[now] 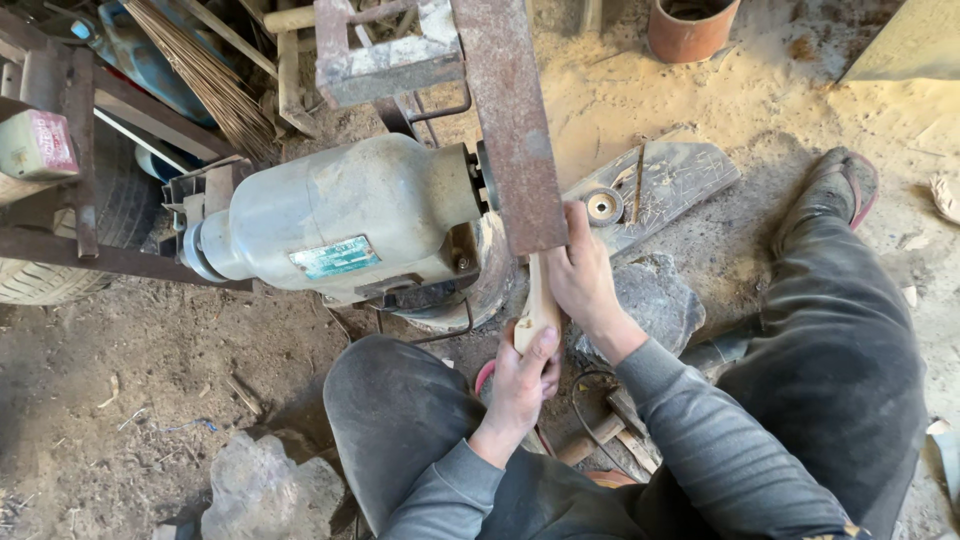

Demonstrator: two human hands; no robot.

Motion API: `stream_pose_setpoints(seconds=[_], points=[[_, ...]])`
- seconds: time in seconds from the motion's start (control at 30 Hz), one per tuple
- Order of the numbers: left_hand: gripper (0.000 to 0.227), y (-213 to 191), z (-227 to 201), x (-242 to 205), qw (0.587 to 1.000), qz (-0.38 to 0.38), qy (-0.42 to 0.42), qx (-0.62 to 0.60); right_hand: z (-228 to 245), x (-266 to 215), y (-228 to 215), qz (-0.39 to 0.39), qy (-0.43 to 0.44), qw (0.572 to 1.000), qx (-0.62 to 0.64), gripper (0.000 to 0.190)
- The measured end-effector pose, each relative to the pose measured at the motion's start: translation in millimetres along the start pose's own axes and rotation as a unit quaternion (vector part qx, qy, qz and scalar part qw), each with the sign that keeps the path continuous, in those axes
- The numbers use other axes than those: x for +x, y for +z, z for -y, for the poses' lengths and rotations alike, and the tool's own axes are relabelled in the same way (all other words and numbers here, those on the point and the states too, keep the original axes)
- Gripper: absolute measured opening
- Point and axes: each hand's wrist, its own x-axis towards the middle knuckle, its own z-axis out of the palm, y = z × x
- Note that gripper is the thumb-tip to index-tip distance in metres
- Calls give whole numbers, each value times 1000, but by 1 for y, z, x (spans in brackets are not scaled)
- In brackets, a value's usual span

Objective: The person smooths a small wooden piece using a handheld angle grinder and then a belt sander. They hold the piece with both hands, rotate it to access different surfaces, and repeatedly press it against the moving abrasive surfaces to shape and smooth the wood.

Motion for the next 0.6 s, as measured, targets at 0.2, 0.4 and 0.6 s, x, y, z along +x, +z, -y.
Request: stream_pose_setpoints(seconds=[0.2,0.4,0.6], points=[[52,12,-3,12,999,46,11,0,-6,7,-14,-28,46,997,52,24],[53,25,-19,34,999,29,31,-11,-1,34,-14,-18,14,998,54,32],[47,29,-22,56,997,23,68,-21,-3,56,-10,-38,-9,998,55,34]])
